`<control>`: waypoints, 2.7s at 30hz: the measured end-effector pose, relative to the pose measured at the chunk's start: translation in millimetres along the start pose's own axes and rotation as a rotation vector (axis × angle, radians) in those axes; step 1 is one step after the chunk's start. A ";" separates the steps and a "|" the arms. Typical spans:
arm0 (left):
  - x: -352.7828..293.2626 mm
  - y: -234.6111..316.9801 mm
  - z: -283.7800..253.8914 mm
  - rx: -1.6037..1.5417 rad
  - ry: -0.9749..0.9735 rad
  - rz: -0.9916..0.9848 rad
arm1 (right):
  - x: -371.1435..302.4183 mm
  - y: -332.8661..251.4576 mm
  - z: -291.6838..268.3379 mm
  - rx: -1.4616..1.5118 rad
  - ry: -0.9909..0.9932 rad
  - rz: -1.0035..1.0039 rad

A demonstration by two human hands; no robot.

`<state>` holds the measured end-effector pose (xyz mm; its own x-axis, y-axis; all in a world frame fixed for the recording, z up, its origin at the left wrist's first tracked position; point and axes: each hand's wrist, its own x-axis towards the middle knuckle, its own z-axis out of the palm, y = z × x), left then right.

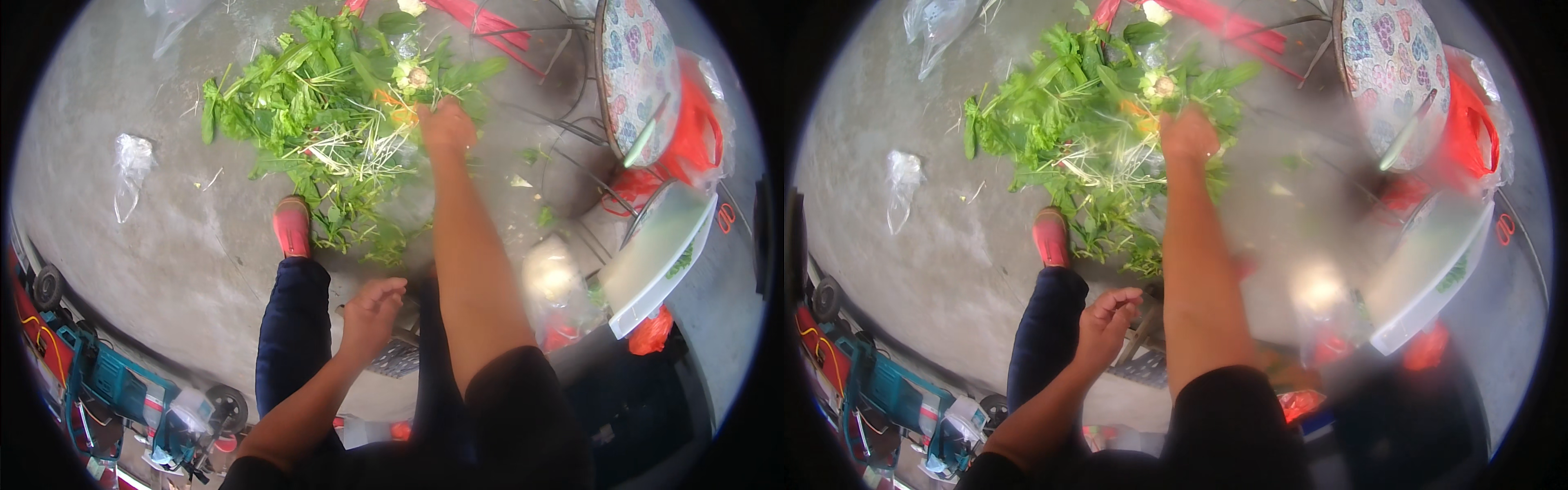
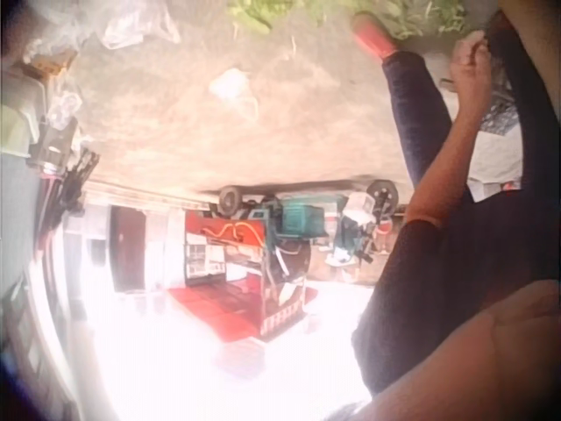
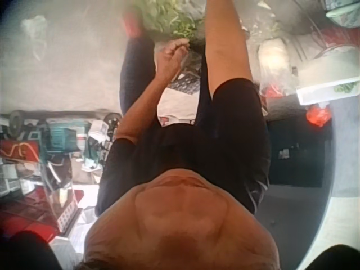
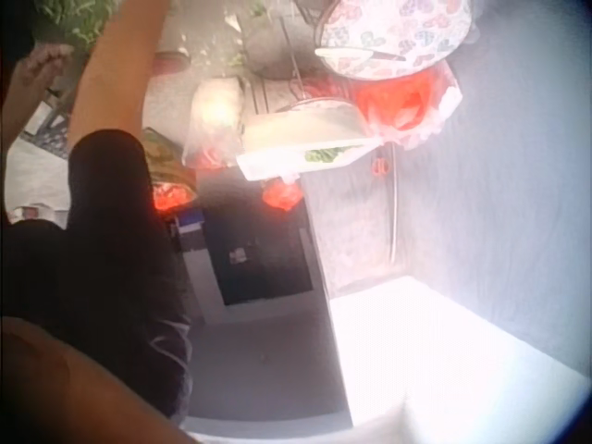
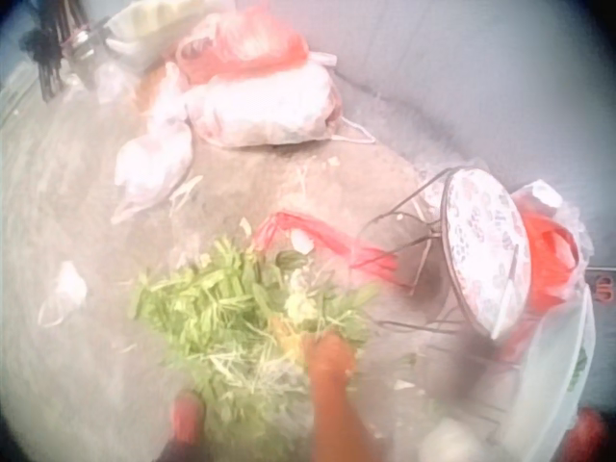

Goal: The person sits on the floor and prepares vegetables by hand. They separate enoki mushrooms from a plastic bag, trim the roots with a knife, and place the cleaned mushrooms into a white container alongside lettuce and broccoli.

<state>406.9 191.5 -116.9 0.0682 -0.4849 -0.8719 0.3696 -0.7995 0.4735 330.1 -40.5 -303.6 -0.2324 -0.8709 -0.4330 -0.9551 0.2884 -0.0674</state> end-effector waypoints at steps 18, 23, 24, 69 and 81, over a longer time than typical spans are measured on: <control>-28.0 137.4 60.6 -0.345 -0.223 -0.209 | -200.6 77.2 -227.7 1.666 -0.630 0.283; -49.6 142.7 75.0 -0.309 -0.289 -0.164 | -225.4 106.2 -261.4 1.568 -0.636 0.210; -53.1 142.0 79.1 -0.282 -0.305 -0.137 | -226.3 112.3 -263.3 1.568 -0.624 0.194; -171.6 70.6 358.7 1.169 -0.715 0.460 | -245.7 436.6 -362.6 1.779 0.056 0.144; -137.5 87.6 484.0 1.374 -0.505 1.240 | -263.3 411.5 -273.4 1.211 -0.161 0.217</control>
<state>-18.7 16.6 104.8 -0.6500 -0.7595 -0.0259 -0.5626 0.4581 0.6882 -51.9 198.7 28.4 -0.2574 -0.7254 -0.6384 -0.0953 0.6765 -0.7302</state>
